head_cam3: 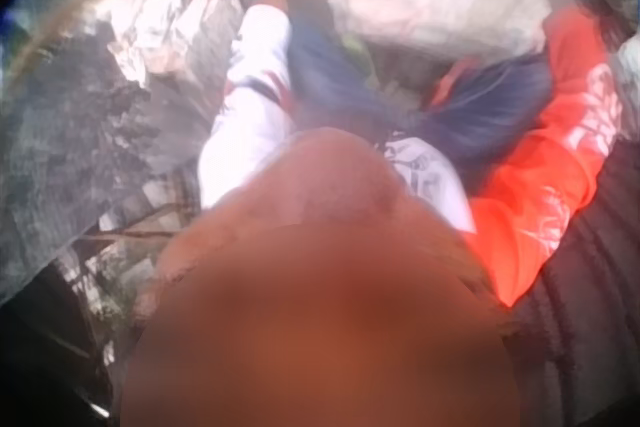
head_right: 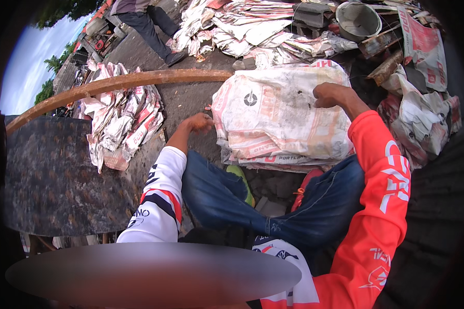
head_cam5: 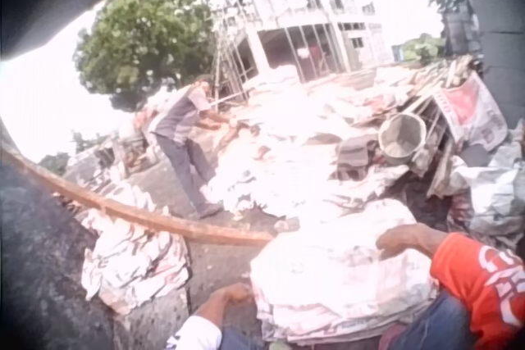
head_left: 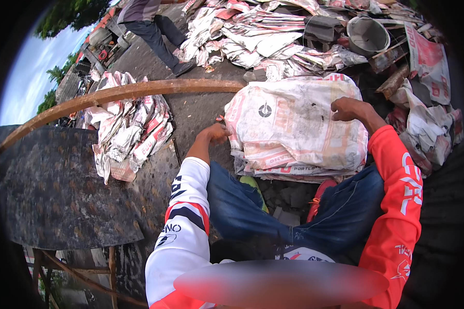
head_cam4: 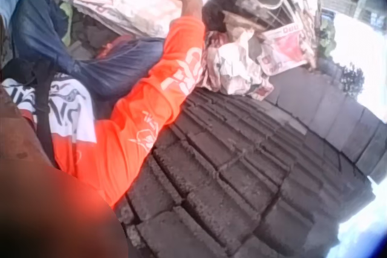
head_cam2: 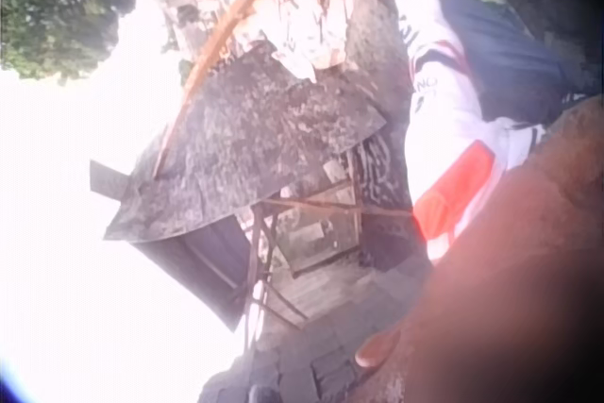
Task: The person sits cross-legged on the ground and repeatedly picks up empty cement bags, folds them, and stacks them into a neat pile. The person handles the bags one at a time, adjusting their orientation before placing them on top of the growing stack.
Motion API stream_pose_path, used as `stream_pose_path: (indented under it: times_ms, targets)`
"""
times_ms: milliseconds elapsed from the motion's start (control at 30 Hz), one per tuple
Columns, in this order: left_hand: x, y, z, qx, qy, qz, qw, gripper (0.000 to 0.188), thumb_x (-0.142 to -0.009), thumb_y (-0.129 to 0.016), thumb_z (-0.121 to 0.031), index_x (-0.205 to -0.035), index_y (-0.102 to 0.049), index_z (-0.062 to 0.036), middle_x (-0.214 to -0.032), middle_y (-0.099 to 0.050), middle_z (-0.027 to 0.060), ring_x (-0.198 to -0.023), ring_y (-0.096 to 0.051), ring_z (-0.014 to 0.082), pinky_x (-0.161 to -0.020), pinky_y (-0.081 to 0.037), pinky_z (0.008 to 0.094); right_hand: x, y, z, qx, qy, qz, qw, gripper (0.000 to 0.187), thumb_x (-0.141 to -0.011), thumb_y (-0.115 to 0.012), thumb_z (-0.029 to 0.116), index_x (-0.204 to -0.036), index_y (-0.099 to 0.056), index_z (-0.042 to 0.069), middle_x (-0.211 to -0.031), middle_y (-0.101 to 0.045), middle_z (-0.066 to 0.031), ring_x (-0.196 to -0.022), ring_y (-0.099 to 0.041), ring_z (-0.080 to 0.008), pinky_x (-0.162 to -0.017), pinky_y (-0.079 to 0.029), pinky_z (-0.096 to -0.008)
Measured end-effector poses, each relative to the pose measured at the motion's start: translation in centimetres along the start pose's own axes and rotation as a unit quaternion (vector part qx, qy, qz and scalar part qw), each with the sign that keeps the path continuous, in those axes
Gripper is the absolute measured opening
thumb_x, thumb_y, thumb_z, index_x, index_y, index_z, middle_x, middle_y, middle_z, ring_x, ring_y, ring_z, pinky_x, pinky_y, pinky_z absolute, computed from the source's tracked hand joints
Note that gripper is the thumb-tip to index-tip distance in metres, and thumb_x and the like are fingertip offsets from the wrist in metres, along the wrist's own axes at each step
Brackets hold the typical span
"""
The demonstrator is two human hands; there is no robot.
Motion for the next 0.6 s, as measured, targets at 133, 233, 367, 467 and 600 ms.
stream_pose_path:
  times_ms: [133, 233, 367, 467, 600]
  targets:
    - [0.2, 0.2, -0.4, 0.000, -0.017, -0.005, 1.000, 0.050, -0.088, -0.064, -0.044, -0.122, -0.060, -0.0076, -0.111, -0.068, 0.0113, -0.094, -0.067, 0.0256, -0.076, -0.053, 0.0481, -0.2, -0.1, 0.1, 0.014, 0.013, 0.006, 1.000, 0.036, -0.084, -0.067, 0.030, -0.100, -0.068, -0.001, -0.099, -0.068, -0.0213, -0.094, -0.065, -0.0368, -0.080, -0.050, -0.0445]
    - [0.4, 0.6, -1.1, 0.016, -0.042, -0.009, 0.999, 0.056, -0.087, -0.066, -0.043, -0.126, -0.059, -0.0038, -0.113, -0.067, 0.0131, -0.099, -0.066, 0.0274, -0.084, -0.052, 0.0459, -0.4, -0.1, 0.1, 0.013, 0.021, 0.003, 1.000, 0.036, -0.084, -0.067, 0.030, -0.100, -0.068, -0.002, -0.099, -0.068, -0.0217, -0.094, -0.065, -0.0370, -0.080, -0.050, -0.0443]
    - [3.4, 6.2, -2.9, 0.031, -0.126, -0.326, 0.937, 0.068, -0.084, -0.070, -0.039, -0.134, -0.051, 0.0024, -0.116, -0.067, 0.0144, -0.109, -0.063, 0.0265, -0.095, -0.047, 0.0364, -0.3, 0.3, 0.5, 0.013, 0.027, 0.002, 1.000, 0.035, -0.084, -0.067, 0.030, -0.099, -0.067, -0.002, -0.098, -0.068, -0.0223, -0.093, -0.065, -0.0371, -0.079, -0.049, -0.0445]
    - [6.2, 9.5, -2.4, 0.190, -0.151, -0.422, 0.874, 0.080, -0.082, -0.073, -0.040, -0.139, -0.043, 0.0069, -0.123, -0.063, 0.0202, -0.115, -0.060, 0.0277, -0.099, -0.044, 0.0371, -0.3, 0.4, 0.9, 0.034, 0.007, 0.044, 0.998, 0.041, -0.086, -0.067, 0.031, -0.112, -0.064, -0.001, -0.109, -0.066, -0.0216, -0.104, -0.063, -0.0367, -0.087, -0.049, -0.0434]
    - [9.7, 13.0, 0.0, 0.366, -0.196, -0.497, 0.762, 0.086, -0.081, -0.075, -0.040, -0.140, -0.038, 0.0118, -0.127, -0.058, 0.0268, -0.119, -0.057, 0.0301, -0.100, -0.043, 0.0385, -0.1, 0.8, 1.6, 0.033, 0.001, 0.063, 0.997, 0.044, -0.087, -0.068, 0.031, -0.119, -0.063, 0.000, -0.114, -0.065, -0.0219, -0.108, -0.062, -0.0371, -0.090, -0.048, -0.0429]
Point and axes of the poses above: each hand's wrist, its own x-axis away from the middle knuckle, its own y-axis out of the back of the hand, z = x × y, the point moved 7 cm from there along -x, towards the middle knuckle
